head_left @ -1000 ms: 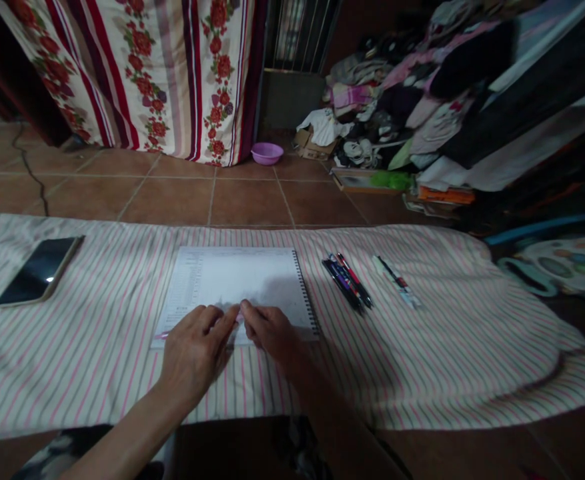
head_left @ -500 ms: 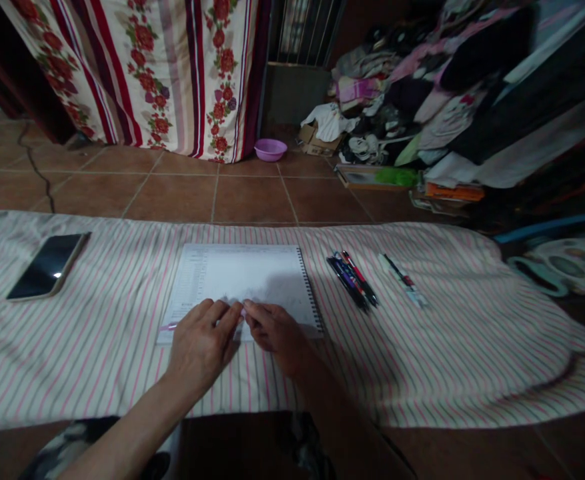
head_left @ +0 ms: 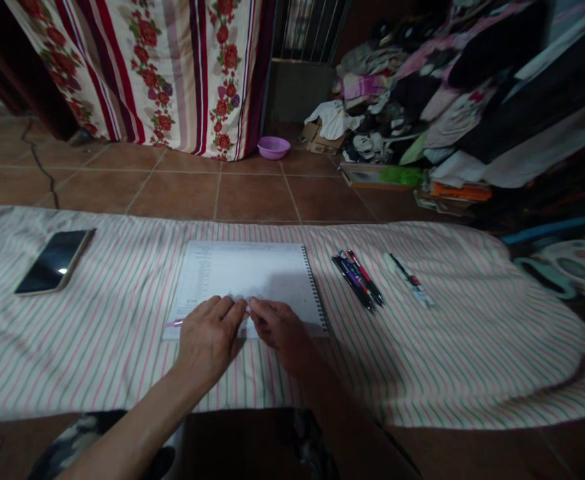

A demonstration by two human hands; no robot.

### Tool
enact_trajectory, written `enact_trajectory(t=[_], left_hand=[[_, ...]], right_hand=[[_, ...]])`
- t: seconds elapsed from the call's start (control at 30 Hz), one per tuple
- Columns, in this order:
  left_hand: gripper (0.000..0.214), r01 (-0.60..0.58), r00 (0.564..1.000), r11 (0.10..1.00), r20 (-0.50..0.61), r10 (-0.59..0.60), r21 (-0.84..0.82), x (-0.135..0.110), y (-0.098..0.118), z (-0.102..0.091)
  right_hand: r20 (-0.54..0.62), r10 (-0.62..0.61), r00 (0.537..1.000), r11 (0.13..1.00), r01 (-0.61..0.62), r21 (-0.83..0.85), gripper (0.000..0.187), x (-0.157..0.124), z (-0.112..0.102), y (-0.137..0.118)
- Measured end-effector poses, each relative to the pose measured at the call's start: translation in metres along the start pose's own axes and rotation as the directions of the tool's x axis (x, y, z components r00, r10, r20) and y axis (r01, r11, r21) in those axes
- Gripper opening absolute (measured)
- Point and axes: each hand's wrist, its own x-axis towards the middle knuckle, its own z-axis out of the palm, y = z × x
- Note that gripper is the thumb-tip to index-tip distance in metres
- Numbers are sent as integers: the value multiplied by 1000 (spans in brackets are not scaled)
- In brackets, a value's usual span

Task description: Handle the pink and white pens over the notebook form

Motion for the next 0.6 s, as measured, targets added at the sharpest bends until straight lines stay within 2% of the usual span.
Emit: enact_trajectory(t=[0.17,0.33,0.47,0.6], left_hand=[[19,15,1000,1000,7,-15,16,1,2,-3],[22,42,999,997,-5,-43,-70,2,1,-9],[31,119,991,955,90,-98,-272,2,-2,-17],[35,229,963,823,245,-113,-519,3,-8,-28]], right_hand=[[-74,-119,990,991,114,-71,36,-1,3,4],[-80,-291,953,942,271,-196,38,-5,4,9],[-88,-412,907,861,357,-362,38,-13,7,8],[-67,-482,873,783,396,-481,37,-22,8,7]])
